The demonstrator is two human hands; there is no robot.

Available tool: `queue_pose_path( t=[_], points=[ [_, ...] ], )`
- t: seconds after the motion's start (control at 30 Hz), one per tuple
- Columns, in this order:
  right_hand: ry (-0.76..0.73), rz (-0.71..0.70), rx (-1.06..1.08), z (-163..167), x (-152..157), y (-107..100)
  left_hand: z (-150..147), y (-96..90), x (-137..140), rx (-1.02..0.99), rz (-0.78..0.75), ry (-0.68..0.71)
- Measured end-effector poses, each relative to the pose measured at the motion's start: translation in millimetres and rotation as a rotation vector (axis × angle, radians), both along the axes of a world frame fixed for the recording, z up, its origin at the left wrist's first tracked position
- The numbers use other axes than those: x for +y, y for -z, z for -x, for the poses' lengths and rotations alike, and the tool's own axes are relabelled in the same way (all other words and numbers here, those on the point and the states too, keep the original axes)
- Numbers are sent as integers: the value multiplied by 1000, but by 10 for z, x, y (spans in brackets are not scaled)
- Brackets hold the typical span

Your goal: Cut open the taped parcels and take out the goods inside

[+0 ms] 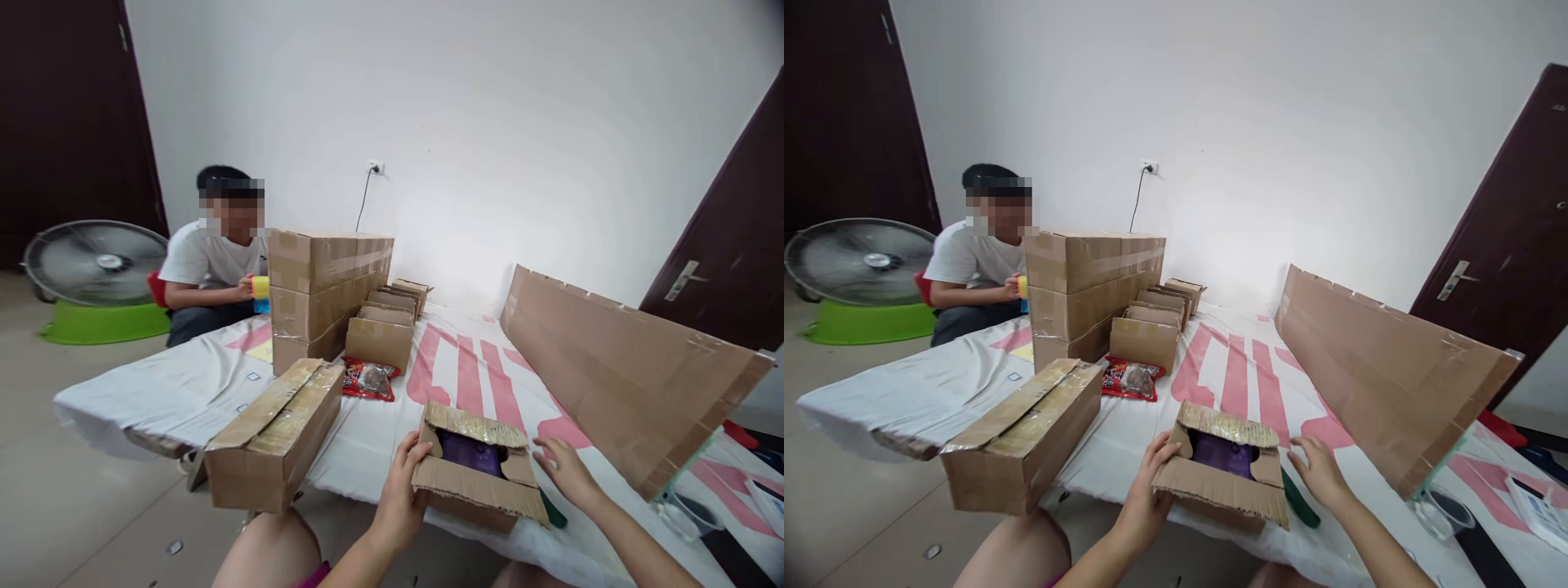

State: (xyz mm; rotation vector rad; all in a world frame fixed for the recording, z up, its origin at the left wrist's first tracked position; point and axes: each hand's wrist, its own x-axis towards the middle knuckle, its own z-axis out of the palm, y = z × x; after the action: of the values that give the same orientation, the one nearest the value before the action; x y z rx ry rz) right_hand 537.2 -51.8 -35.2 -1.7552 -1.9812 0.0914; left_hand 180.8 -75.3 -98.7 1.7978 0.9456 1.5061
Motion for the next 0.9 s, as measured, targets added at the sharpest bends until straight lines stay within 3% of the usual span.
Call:
queue_pose_path(
  t=[0.13,0.23,0.33,0.47,0.57,0.67,0.77,0.9],
  points=[
    [-106,-216,12,278,33,-493,-22,30,-49,20,-36,0],
    [-293,-247,-58,662,-24,-715,-62,89,-123,8,-117,-91],
    [-419,-175,-129,984,-26,-790,-94,131,-215,87,-207,-193],
    [-436,32,-176,1176,47,-771,-95,113,-326,269,-393,-81],
    [-460,168,-253,1196,100,-742,-65,51,-376,297,-448,-37],
    [-461,163,-272,1186,117,-749,-17,-55,-414,232,-429,27],
    [-458,139,-226,1203,54,-822,10,-180,-442,151,-315,117],
    [-464,141,-209,1284,-134,-995,-30,-296,-417,103,-157,72]
  ],
)
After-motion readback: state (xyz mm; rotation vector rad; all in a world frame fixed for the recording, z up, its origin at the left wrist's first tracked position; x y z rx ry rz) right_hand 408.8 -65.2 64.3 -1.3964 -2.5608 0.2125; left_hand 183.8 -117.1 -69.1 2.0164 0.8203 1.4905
